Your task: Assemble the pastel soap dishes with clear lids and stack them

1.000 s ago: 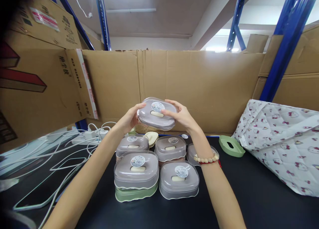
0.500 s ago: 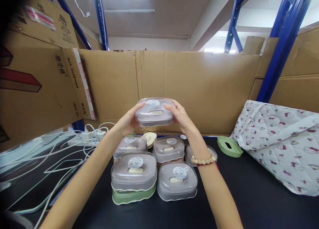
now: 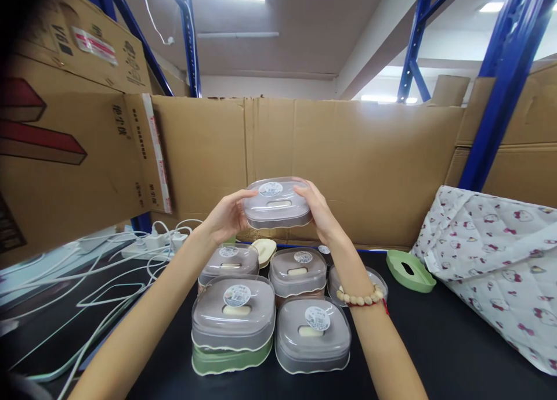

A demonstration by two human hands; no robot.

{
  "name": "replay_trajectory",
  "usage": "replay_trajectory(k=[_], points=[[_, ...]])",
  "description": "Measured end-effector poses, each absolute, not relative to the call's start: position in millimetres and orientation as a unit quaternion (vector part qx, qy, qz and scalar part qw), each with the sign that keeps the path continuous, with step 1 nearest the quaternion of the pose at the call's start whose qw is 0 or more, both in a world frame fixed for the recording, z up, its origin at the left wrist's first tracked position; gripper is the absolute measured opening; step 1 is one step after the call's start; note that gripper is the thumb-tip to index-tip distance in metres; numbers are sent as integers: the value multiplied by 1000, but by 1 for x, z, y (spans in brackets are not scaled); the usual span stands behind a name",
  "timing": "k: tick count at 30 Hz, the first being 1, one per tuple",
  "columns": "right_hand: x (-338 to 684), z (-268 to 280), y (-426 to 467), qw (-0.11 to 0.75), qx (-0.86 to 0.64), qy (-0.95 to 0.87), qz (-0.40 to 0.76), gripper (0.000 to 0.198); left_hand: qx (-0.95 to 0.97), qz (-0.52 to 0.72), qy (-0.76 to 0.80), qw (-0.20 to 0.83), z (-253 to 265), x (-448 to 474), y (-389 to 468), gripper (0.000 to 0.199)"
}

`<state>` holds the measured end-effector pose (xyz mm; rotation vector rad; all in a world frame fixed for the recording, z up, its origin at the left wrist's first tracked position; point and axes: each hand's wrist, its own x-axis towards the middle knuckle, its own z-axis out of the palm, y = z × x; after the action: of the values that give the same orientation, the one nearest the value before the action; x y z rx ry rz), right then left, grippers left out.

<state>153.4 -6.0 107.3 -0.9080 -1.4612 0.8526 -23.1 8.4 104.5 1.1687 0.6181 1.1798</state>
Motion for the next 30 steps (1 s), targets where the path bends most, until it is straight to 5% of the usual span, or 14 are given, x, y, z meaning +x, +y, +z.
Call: replay_trajectory(k=[13,22,26,30], points=[[150,103,3,539,-407,-639,367,50,574,559,328,501,105,-25,6,43],[145,93,-12,446,-329,-831,-44,97,644,628,349,262,105,-28,2,32],[134,89,-14,417,-339,-837,-100,97,671,594,342,283,109,-27,-6,38],[151,96,-12,425,-365,-828,-6,96,676,530,309,409,113,-31,-14,62]])
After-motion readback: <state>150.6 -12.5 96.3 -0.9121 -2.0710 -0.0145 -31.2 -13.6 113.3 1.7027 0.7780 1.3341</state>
